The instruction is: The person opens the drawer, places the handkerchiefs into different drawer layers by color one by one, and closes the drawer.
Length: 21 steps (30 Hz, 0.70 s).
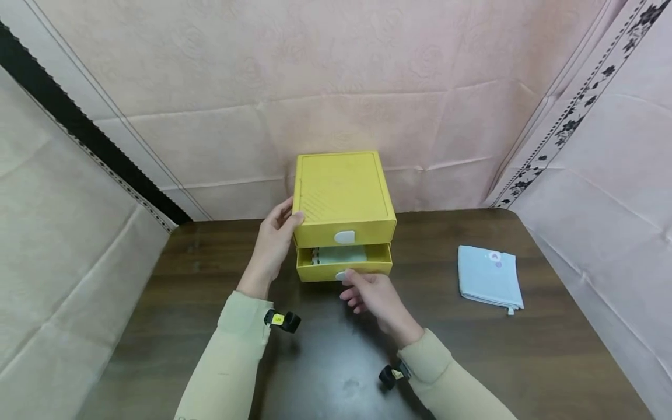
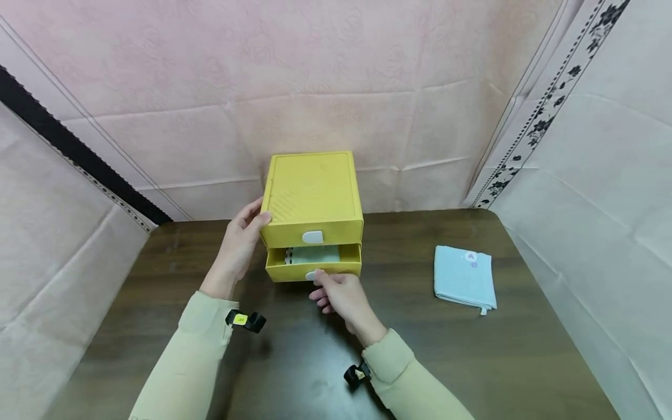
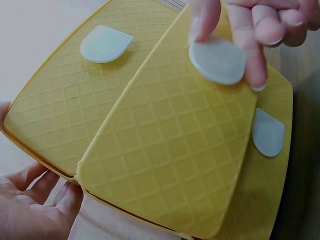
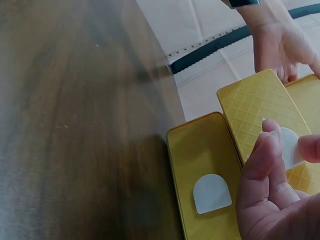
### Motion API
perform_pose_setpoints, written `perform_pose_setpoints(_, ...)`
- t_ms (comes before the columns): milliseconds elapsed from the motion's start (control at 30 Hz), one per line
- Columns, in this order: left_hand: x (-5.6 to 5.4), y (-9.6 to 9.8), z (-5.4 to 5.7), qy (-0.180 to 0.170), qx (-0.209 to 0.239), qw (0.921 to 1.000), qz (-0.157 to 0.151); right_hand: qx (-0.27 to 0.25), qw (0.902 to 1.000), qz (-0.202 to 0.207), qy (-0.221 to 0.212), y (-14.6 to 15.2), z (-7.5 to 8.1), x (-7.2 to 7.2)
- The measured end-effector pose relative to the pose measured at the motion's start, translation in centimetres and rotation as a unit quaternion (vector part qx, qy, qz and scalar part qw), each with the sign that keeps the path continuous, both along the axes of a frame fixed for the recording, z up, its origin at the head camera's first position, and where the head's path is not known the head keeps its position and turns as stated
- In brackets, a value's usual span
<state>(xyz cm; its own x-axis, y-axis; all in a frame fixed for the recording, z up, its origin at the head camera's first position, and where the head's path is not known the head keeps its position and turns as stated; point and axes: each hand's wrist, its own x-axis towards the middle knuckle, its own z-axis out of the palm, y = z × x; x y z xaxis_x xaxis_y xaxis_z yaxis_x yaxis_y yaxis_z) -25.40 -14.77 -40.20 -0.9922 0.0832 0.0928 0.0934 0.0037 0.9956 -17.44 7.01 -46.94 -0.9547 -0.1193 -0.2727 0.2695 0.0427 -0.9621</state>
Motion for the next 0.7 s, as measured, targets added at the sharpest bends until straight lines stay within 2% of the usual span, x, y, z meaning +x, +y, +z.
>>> perform_pose_setpoints(233, 0.0, 0.1, -0.2, 0.000, 0.001, 1.0000, -0.001, -0.008, 0.9999, -0.008, -0.009, 0.1, -0.1, -1.3)
perform_pose_setpoints(533, -0.1, 0.3, -0.1, 0.020, 0.001, 0.9998, -0.001, -0.030, 0.9989, -0.029, -0.023, -0.1, 0.4, -3.5)
perform_pose_setpoints(700, -0.1, 0.0, -0.1, 0.020, -0.005, 0.9998, 0.001, -0.032, 0.9986, -0.027, -0.033, -0.2, 0.7, -3.9)
